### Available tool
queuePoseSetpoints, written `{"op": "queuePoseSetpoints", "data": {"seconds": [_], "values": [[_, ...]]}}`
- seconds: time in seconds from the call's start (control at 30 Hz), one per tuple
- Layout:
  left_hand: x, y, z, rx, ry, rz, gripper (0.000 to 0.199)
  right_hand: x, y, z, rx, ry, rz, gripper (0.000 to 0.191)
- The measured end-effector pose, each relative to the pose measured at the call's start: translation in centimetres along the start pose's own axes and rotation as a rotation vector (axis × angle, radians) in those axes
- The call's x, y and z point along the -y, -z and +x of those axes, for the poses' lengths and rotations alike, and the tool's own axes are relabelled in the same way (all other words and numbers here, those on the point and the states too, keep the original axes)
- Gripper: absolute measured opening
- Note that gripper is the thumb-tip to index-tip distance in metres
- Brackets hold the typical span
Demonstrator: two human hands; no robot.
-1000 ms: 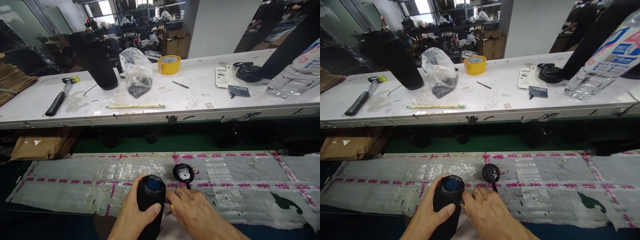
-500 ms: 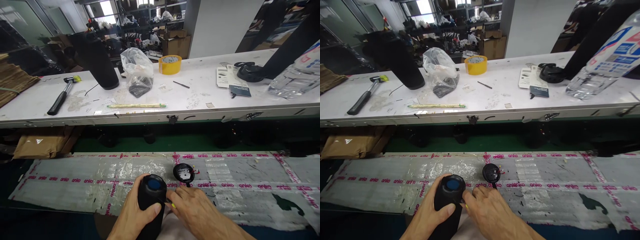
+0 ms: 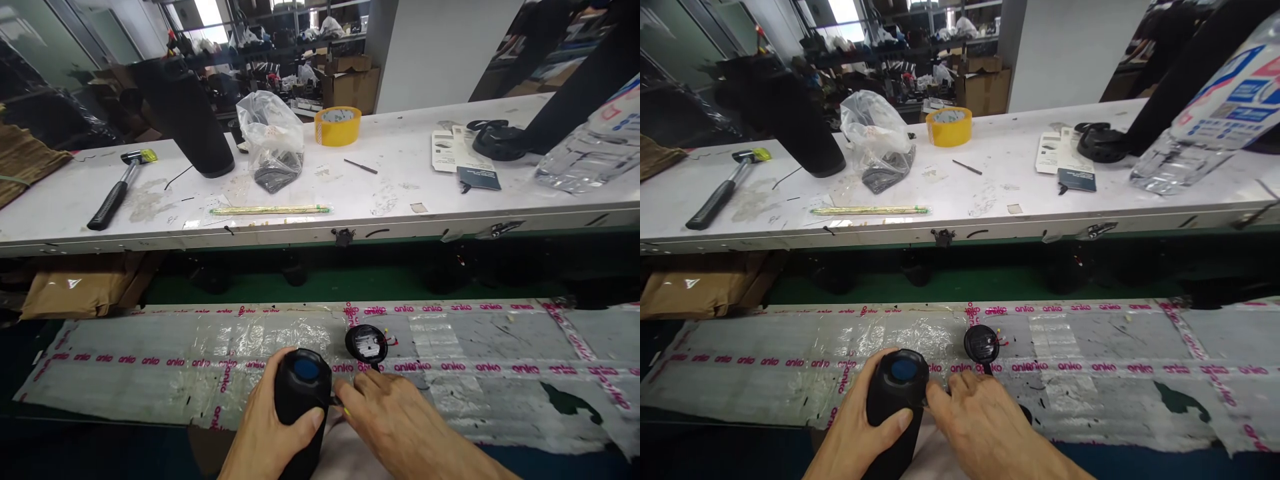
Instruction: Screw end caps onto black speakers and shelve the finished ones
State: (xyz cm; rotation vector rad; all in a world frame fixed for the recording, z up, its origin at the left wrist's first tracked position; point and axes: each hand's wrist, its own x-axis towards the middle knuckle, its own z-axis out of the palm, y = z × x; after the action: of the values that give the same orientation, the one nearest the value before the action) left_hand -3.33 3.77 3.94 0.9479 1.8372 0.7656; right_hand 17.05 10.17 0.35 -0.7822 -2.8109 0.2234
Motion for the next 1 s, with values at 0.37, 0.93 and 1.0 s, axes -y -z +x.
{"op": "queuePoseSetpoints", "data": {"seconds": [0.37,0.93,1.0], "values": [[0.9,-0.5,0.3,-0.022,-0.06,-0.055,0.07,-0.7,0.5,0.2,0.134,0.05,-0.055,0.038],[0.7,-0.9,0.1,-0.035,-0.047,0.011,0.07,-1.3,1.6,0.7,0.28,0.115,-0.045,0.033],[0.6,-0.9,0.1,-0.033,-0.042,0.007,0.069,-1.4,1.6,0.8,0.281,0.123,-0.038,0.031]]}}
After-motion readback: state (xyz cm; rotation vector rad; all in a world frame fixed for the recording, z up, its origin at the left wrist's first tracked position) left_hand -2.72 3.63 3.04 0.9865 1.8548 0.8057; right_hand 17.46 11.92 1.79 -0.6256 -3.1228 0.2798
